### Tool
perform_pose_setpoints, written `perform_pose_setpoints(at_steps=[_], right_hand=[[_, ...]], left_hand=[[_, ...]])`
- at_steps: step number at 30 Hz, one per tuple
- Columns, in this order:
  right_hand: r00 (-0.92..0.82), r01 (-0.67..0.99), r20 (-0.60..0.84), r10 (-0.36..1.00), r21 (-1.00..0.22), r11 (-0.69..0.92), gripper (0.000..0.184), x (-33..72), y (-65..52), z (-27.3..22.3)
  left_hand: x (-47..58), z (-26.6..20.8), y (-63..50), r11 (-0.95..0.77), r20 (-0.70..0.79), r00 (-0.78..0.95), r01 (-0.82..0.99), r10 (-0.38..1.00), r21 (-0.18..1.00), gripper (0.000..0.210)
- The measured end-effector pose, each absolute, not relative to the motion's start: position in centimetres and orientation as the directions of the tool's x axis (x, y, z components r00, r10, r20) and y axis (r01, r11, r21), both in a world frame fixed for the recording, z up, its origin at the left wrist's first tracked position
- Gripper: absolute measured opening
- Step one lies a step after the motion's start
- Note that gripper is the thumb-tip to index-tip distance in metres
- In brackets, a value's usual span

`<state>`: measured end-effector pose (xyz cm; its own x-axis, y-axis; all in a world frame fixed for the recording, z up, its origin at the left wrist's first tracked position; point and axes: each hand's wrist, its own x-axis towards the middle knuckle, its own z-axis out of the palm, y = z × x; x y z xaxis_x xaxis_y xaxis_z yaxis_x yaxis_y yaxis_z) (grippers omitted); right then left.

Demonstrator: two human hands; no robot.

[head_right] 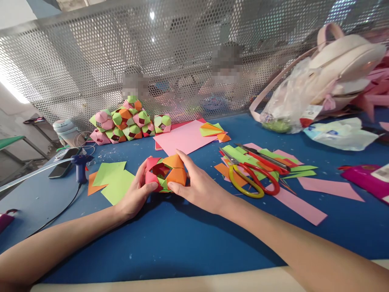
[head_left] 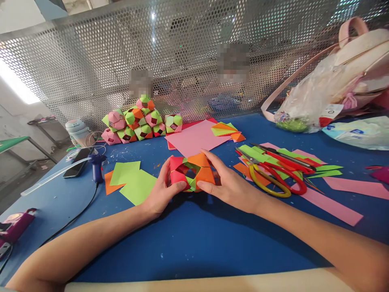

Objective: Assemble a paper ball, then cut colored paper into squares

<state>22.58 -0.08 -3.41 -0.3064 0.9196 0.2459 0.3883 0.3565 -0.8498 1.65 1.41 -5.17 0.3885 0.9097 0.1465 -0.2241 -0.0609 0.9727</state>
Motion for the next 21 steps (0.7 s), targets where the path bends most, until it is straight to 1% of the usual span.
perform_pose_setpoints(at_steps=[4, 9, 13, 16, 21], right_hand=[[-0.286, 0.397, 0.261, 0.922, -0.843, 0.362, 0.085, 22.4, -0.2, -3.4], [-0.267, 0.424, 0.278, 0.923, -0.826, 0.372, 0.085, 21.9, -0.3, -3.4], [-0.237, 0.464, 0.277, 0.931, -0.81, 0.359, 0.088, 21.5, -0.4, -3.5], [-0.199, 0.521, 0.256, 0.946, -0.79, 0.324, 0.093, 21.3, -0.5, -3.5], [-0.155, 0.561, 0.274, 0.949, -0.766, 0.313, 0.09, 21.2, -0.6, -3.4]], left_hand=[[1.9, -4.6, 1.1, -0.085, 0.155, 0.394, -0.188, 0.906, 0.978, 0.087], [2.2, -3.9, 0.6, -0.107, 0.129, 0.359, -0.08, 0.924, 0.991, 0.103], [2.3, -4.0, 0.5, -0.142, 0.145, 0.313, -0.032, 0.939, 0.989, 0.094], [2.3, -4.1, 0.6, -0.157, 0.169, 0.321, -0.064, 0.932, 0.986, 0.09], [2.4, -4.1, 0.7, -0.14, 0.166, 0.343, -0.098, 0.925, 0.985, 0.087]])
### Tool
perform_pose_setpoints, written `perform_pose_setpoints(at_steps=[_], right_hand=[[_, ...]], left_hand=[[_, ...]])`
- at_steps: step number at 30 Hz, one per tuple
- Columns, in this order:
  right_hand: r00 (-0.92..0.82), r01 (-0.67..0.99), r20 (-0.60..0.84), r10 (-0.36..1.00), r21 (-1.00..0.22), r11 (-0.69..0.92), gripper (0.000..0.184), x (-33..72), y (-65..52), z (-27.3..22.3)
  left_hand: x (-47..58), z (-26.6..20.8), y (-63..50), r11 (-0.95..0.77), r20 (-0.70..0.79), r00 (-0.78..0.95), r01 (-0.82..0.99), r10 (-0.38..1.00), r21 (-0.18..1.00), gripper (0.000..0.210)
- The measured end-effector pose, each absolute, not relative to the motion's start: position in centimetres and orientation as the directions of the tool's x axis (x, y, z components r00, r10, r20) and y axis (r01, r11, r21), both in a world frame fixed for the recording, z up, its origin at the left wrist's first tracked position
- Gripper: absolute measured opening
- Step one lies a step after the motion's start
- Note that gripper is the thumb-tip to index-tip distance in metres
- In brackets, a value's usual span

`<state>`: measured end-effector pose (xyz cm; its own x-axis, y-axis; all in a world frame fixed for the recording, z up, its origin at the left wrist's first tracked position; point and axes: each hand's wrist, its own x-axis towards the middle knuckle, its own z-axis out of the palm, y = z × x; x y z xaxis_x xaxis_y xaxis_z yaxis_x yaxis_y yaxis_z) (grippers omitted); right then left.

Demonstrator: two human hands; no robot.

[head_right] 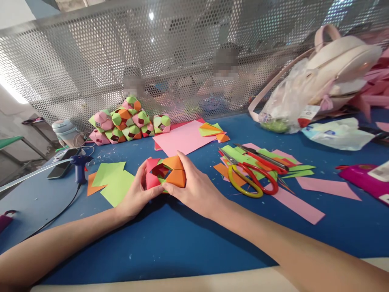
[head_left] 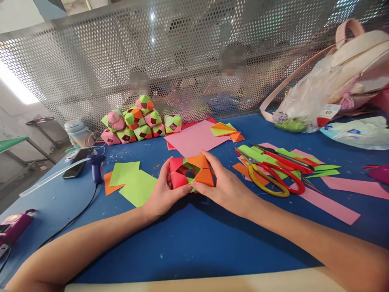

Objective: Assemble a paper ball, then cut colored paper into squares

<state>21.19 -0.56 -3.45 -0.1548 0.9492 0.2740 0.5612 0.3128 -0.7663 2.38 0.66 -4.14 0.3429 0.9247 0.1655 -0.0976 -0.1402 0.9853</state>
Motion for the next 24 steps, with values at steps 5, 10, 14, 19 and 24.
perform_pose_setpoints(at_steps=[5, 10, 14, 19, 24], right_hand=[[-0.135, 0.568, 0.278, 0.951, -0.765, 0.304, 0.088, 21.33, -0.66, -3.59], [-0.138, 0.568, 0.295, 0.945, -0.758, 0.32, 0.084, 21.32, -0.54, -3.53], [-0.134, 0.57, 0.286, 0.949, -0.761, 0.31, 0.084, 21.33, -0.44, -3.48], [-0.14, 0.559, 0.3, 0.944, -0.762, 0.326, 0.082, 21.45, -0.51, -3.54], [-0.153, 0.581, 0.303, 0.941, -0.743, 0.334, 0.084, 21.33, -0.61, -3.69]], left_hand=[[2.42, -4.07, 0.68, -0.094, 0.14, 0.388, -0.135, 0.911, 0.986, 0.092], [2.3, -4.04, 0.71, -0.067, 0.117, 0.409, -0.134, 0.905, 0.989, 0.098], [2.22, -3.94, 0.67, -0.05, 0.101, 0.426, -0.129, 0.899, 0.99, 0.102], [2.23, -3.82, 0.62, -0.035, 0.082, 0.436, -0.116, 0.896, 0.993, 0.104], [2.21, -3.94, 0.58, -0.045, 0.081, 0.445, -0.091, 0.892, 0.995, 0.106]])
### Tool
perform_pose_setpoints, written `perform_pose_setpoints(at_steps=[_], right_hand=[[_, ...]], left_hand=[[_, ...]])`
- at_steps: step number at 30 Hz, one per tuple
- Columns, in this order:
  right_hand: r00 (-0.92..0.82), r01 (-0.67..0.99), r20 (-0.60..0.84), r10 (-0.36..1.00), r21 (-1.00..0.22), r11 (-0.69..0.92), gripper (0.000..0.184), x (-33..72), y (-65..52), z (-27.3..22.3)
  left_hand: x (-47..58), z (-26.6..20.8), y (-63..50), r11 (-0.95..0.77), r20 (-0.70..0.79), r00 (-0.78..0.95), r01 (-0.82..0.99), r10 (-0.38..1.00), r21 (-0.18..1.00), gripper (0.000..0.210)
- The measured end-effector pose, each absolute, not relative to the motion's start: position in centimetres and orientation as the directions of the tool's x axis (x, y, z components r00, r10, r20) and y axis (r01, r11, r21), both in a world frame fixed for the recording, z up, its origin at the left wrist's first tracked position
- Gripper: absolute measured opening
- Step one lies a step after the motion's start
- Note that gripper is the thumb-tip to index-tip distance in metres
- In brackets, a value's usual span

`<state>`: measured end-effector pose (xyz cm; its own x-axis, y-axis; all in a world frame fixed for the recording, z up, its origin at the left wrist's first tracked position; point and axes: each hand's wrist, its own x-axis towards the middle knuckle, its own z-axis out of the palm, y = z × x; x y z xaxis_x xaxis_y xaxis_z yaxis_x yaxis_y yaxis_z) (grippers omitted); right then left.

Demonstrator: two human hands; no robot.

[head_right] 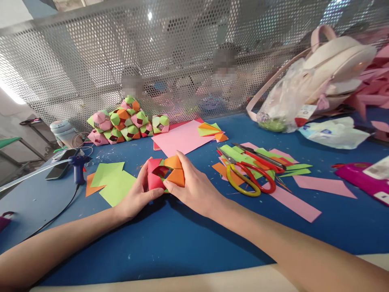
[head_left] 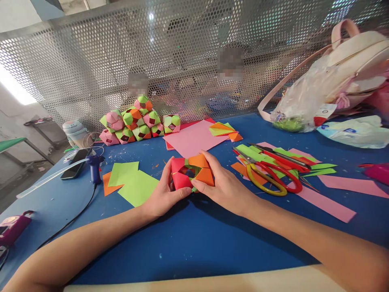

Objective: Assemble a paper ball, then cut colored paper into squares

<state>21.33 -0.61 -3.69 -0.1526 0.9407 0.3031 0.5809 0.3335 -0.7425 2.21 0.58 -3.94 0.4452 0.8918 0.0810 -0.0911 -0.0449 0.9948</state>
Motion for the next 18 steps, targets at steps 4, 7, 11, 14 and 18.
perform_pose_setpoints(at_steps=[4, 7, 11, 14, 18], right_hand=[[-0.208, 0.585, 0.307, 0.929, -0.722, 0.37, 0.09, 21.3, -0.6, -3.7], [-0.274, 0.556, 0.297, 0.915, -0.727, 0.403, 0.09, 21.8, -0.6, -3.6], [-0.357, 0.498, 0.305, 0.883, -0.737, 0.456, 0.078, 22.7, -0.2, -3.8], [-0.381, 0.484, 0.287, 0.879, -0.748, 0.454, 0.079, 23.0, 0.1, -3.9], [-0.367, 0.478, 0.283, 0.886, -0.76, 0.44, 0.085, 22.8, 0.1, -3.9]], left_hand=[[2.2, -4.0, 0.5, -0.043, 0.052, 0.437, -0.031, 0.898, 0.999, 0.109], [2.1, -3.9, 0.4, -0.057, 0.061, 0.424, -0.022, 0.904, 0.998, 0.108], [2.0, -3.7, 0.4, -0.071, 0.07, 0.397, -0.012, 0.915, 0.997, 0.111], [1.9, -3.8, 0.6, -0.088, 0.085, 0.38, -0.01, 0.921, 0.996, 0.111], [1.8, -4.1, 0.7, -0.118, 0.11, 0.365, 0.0, 0.924, 0.993, 0.107]])
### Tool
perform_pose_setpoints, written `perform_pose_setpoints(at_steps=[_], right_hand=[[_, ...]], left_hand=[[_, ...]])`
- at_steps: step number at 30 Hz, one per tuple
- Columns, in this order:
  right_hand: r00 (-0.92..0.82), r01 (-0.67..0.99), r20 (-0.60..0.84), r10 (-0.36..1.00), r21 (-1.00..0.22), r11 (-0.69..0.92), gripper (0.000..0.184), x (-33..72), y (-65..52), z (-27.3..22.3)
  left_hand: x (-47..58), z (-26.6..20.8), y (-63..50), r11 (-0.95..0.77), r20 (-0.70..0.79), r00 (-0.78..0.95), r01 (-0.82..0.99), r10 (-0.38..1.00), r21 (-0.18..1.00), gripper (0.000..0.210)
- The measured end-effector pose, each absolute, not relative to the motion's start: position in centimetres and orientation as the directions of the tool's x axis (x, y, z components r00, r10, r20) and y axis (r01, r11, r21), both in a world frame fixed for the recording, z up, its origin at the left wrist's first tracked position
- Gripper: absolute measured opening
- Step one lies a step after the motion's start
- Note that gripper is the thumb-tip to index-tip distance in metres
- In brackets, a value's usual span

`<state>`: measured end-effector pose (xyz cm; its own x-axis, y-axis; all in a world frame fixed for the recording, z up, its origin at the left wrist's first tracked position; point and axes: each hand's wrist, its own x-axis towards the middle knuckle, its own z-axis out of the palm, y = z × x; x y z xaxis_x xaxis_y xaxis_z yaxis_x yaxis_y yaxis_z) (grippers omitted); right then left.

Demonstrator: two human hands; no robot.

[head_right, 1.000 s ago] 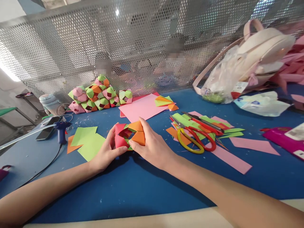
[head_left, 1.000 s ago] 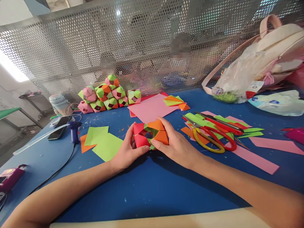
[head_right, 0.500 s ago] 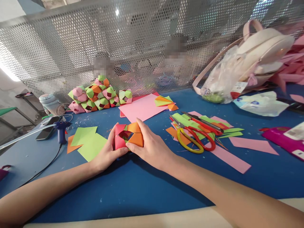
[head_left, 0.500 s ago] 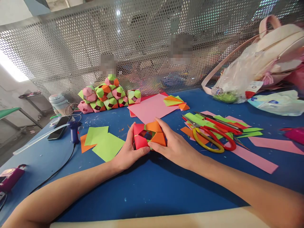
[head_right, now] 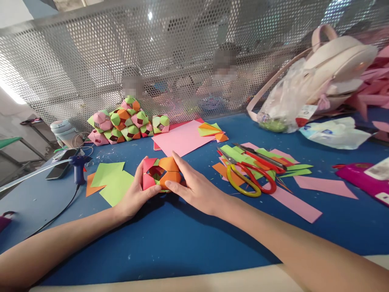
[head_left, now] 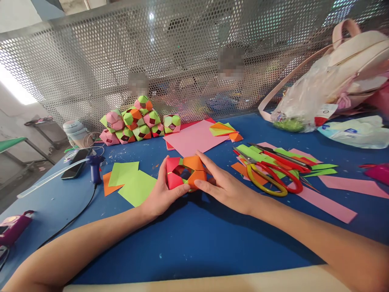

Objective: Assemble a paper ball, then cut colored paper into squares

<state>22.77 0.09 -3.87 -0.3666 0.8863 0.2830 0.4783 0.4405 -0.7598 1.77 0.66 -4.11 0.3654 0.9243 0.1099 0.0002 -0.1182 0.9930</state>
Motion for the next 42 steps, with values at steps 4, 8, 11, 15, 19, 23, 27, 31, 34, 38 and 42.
perform_pose_setpoints(at_steps=[4, 8, 11, 15, 19, 23, 27, 31, 34, 38, 42], right_hand=[[-0.343, 0.449, 0.324, 0.882, -0.767, 0.457, 0.084, 22.4, 0.1, -4.1], [-0.34, 0.411, 0.371, 0.864, -0.768, 0.491, 0.085, 22.3, 0.2, -4.6], [-0.327, 0.393, 0.384, 0.864, -0.776, 0.494, 0.085, 22.3, 0.2, -4.8], [-0.336, 0.39, 0.415, 0.846, -0.756, 0.526, 0.083, 22.4, 0.2, -4.8], [-0.411, 0.382, 0.472, 0.78, -0.688, 0.617, 0.091, 22.8, 0.0, -4.5], [-0.501, 0.335, 0.552, 0.667, -0.587, 0.737, 0.093, 23.5, 0.0, -4.5], [-0.521, 0.308, 0.613, 0.594, -0.513, 0.801, 0.092, 23.7, 0.2, -4.8], [-0.542, 0.305, 0.647, 0.536, -0.443, 0.843, 0.094, 23.8, 0.2, -4.7], [-0.549, 0.315, 0.65, 0.525, -0.42, 0.851, 0.093, 23.8, 0.1, -4.5], [-0.602, 0.31, 0.644, 0.473, -0.357, 0.881, 0.093, 23.7, 0.2, -4.4], [-0.622, 0.298, 0.651, 0.434, -0.316, 0.901, 0.093, 23.7, 0.4, -4.5]], left_hand=[[1.8, -4.2, 0.6, -0.135, 0.12, 0.368, 0.014, 0.922, 0.991, 0.107], [1.8, -3.9, 0.4, -0.133, 0.119, 0.387, 0.011, 0.914, 0.991, 0.11], [1.9, -3.8, 0.3, -0.142, 0.126, 0.397, 0.01, 0.909, 0.99, 0.113], [1.8, -3.7, 0.2, -0.157, 0.136, 0.369, 0.028, 0.919, 0.987, 0.115], [1.4, -4.1, 0.2, -0.263, 0.243, 0.346, 0.01, 0.906, 0.965, 0.112], [1.0, -4.7, 0.1, -0.459, 0.429, 0.333, 0.015, 0.84, 0.888, 0.106], [0.6, -5.1, 0.1, -0.546, 0.497, 0.336, 0.066, 0.8, 0.835, 0.1], [0.2, -5.1, -0.1, -0.547, 0.504, 0.358, 0.022, 0.786, 0.837, 0.089], [0.0, -5.0, -0.4, -0.543, 0.512, 0.36, -0.017, 0.78, 0.839, 0.071], [0.0, -4.9, -0.6, -0.514, 0.479, 0.325, 0.024, 0.815, 0.858, 0.06], [0.1, -4.6, -0.6, -0.478, 0.432, 0.348, 0.057, 0.832, 0.876, 0.061]])
